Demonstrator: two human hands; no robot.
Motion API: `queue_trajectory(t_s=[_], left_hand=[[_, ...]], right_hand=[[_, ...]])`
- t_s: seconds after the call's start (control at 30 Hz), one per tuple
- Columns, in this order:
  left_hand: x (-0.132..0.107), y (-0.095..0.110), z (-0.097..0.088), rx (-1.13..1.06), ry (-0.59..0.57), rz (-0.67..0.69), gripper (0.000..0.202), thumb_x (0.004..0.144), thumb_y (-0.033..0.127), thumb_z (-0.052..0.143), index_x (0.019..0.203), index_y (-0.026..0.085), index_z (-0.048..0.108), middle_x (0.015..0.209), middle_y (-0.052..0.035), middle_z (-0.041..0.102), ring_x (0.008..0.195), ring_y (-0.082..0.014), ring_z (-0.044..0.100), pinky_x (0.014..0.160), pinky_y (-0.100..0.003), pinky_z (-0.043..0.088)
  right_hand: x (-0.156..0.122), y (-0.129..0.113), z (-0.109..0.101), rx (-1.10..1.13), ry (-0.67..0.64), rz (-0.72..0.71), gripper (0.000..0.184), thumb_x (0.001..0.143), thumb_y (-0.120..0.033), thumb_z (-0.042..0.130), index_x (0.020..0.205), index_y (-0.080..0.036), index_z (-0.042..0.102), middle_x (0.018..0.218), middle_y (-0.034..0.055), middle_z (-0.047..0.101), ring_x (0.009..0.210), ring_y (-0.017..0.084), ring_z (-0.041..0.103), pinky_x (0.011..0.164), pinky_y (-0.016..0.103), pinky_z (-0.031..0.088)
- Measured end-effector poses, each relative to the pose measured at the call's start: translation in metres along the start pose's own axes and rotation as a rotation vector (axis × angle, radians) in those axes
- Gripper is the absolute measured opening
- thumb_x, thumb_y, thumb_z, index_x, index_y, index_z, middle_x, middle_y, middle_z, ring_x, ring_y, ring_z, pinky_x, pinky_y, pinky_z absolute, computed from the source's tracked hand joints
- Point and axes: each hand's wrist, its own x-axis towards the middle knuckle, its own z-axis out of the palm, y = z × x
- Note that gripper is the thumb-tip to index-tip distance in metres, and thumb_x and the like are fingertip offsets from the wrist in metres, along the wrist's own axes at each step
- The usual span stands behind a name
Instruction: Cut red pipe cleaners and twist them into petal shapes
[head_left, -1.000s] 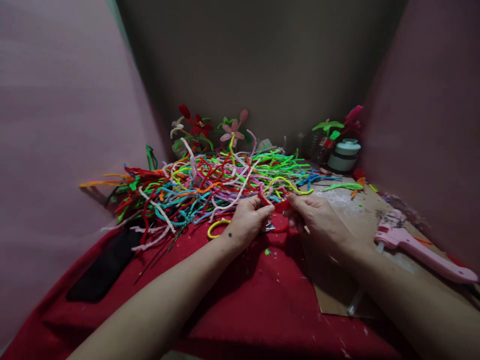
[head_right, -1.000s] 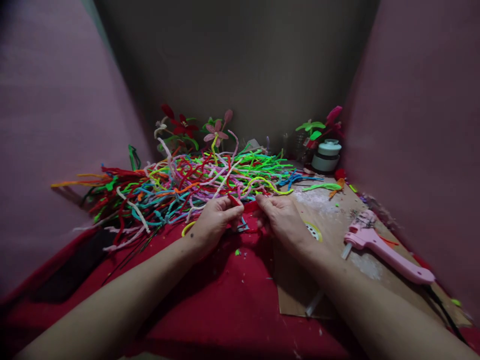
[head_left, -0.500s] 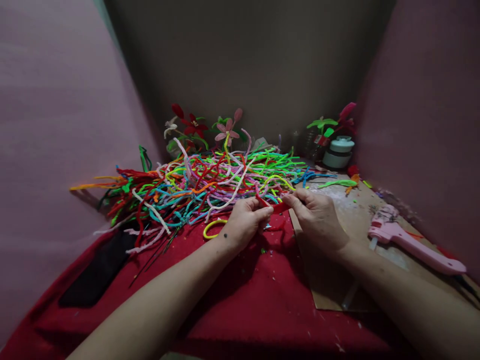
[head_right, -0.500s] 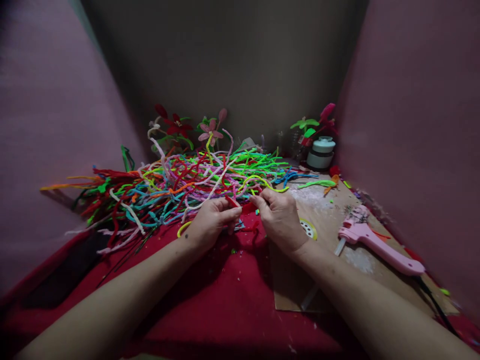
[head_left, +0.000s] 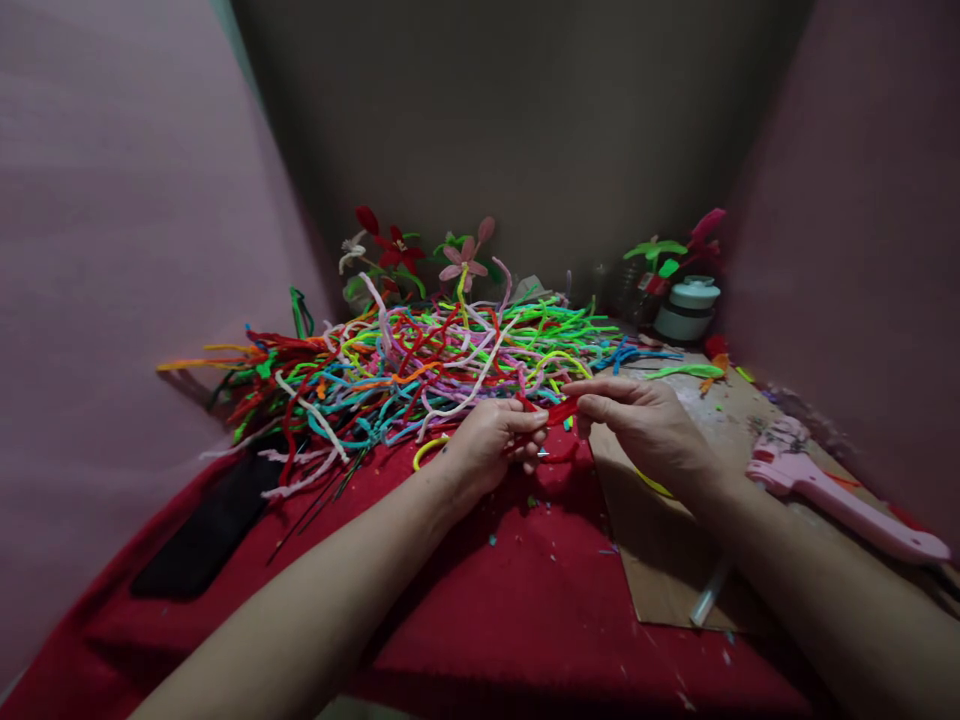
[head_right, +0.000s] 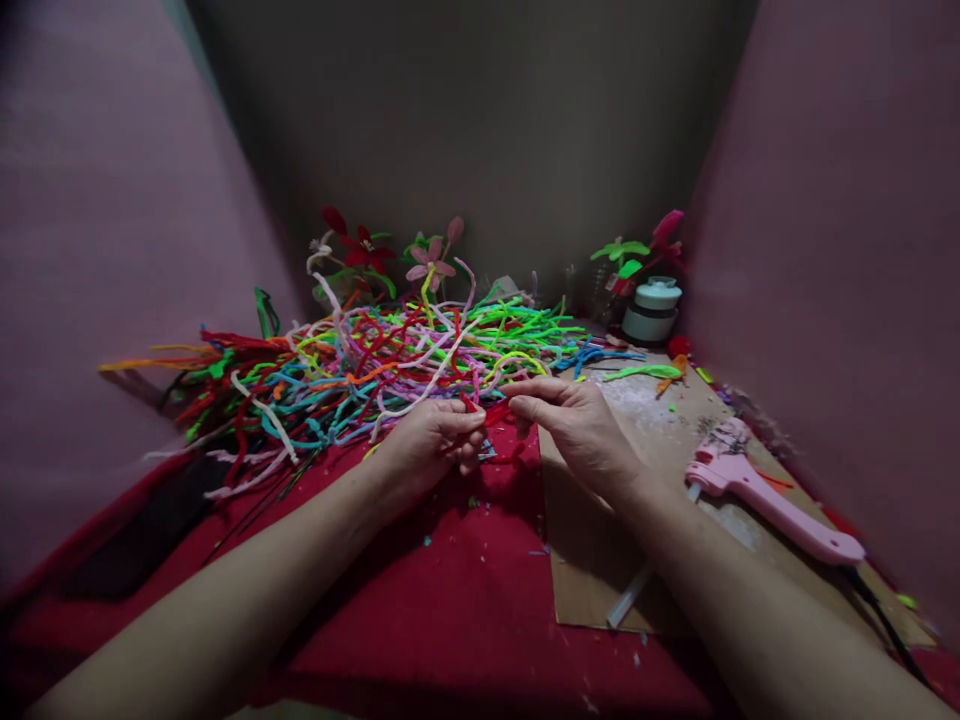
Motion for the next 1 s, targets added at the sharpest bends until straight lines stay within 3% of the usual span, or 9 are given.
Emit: queue_trajectory(t_s=[0.33,0.43,0.53,0.63,0.73,1.0], left_hand=[[-0.001,-0.001,0.002,0.020,-0.028,0.019,0.018,0.068,0.023,0.065,0.061,0.012,0.053,0.052,0.0020,0.051,0.040,-0.0057,0.043,0.039,-0.020,0.035],[-0.002,-0.001,0.003,0.019,0.005,0.060,0.018,0.067,0.024,0.067,0.064,0.013,0.053,0.054,0.0026,0.052,0.041,-0.0056,0.044,0.040,-0.020,0.035],[-0.003,-0.001,0.005,0.040,0.058,0.113,0.019,0.067,0.027,0.068,0.068,0.013,0.055,0.056,0.0032,0.053,0.043,-0.0057,0.045,0.042,-0.020,0.037],[-0.005,-0.001,0.007,0.118,0.084,0.185,0.020,0.068,0.030,0.067,0.068,0.013,0.056,0.057,0.0029,0.054,0.045,-0.0063,0.047,0.045,-0.021,0.037],[-0.007,0.000,0.009,0.222,0.067,0.236,0.019,0.069,0.029,0.066,0.066,0.012,0.057,0.056,0.0024,0.056,0.046,-0.0066,0.047,0.047,-0.020,0.036],[-0.008,0.000,0.012,0.204,0.082,0.227,0.015,0.068,0.026,0.066,0.071,0.012,0.062,0.062,0.0002,0.062,0.050,-0.0079,0.052,0.050,-0.020,0.039]], right_hand=[[-0.003,-0.004,0.006,-0.077,0.096,-0.077,0.013,0.072,-0.028,0.064,0.067,-0.017,0.065,0.056,-0.0004,0.059,0.056,0.013,0.052,0.060,0.029,0.042],[-0.004,-0.003,0.007,-0.035,0.114,-0.050,0.014,0.073,-0.031,0.063,0.073,-0.017,0.067,0.059,0.0001,0.059,0.058,0.012,0.052,0.061,0.028,0.042],[-0.005,-0.002,0.010,0.106,0.061,0.033,0.026,0.078,-0.039,0.058,0.090,-0.017,0.065,0.064,0.0007,0.060,0.058,0.012,0.053,0.058,0.027,0.043],[-0.008,-0.003,0.013,0.088,-0.046,0.092,0.025,0.078,-0.040,0.058,0.078,-0.015,0.064,0.064,0.0010,0.059,0.057,0.012,0.052,0.055,0.025,0.041],[-0.010,-0.005,0.014,-0.011,-0.039,0.108,0.025,0.076,-0.037,0.060,0.065,-0.015,0.061,0.059,0.0002,0.057,0.054,0.011,0.050,0.053,0.024,0.040],[-0.011,0.001,0.016,0.133,-0.047,0.164,0.023,0.075,-0.037,0.062,0.069,-0.015,0.063,0.062,0.0014,0.062,0.054,0.012,0.055,0.055,0.025,0.043]])
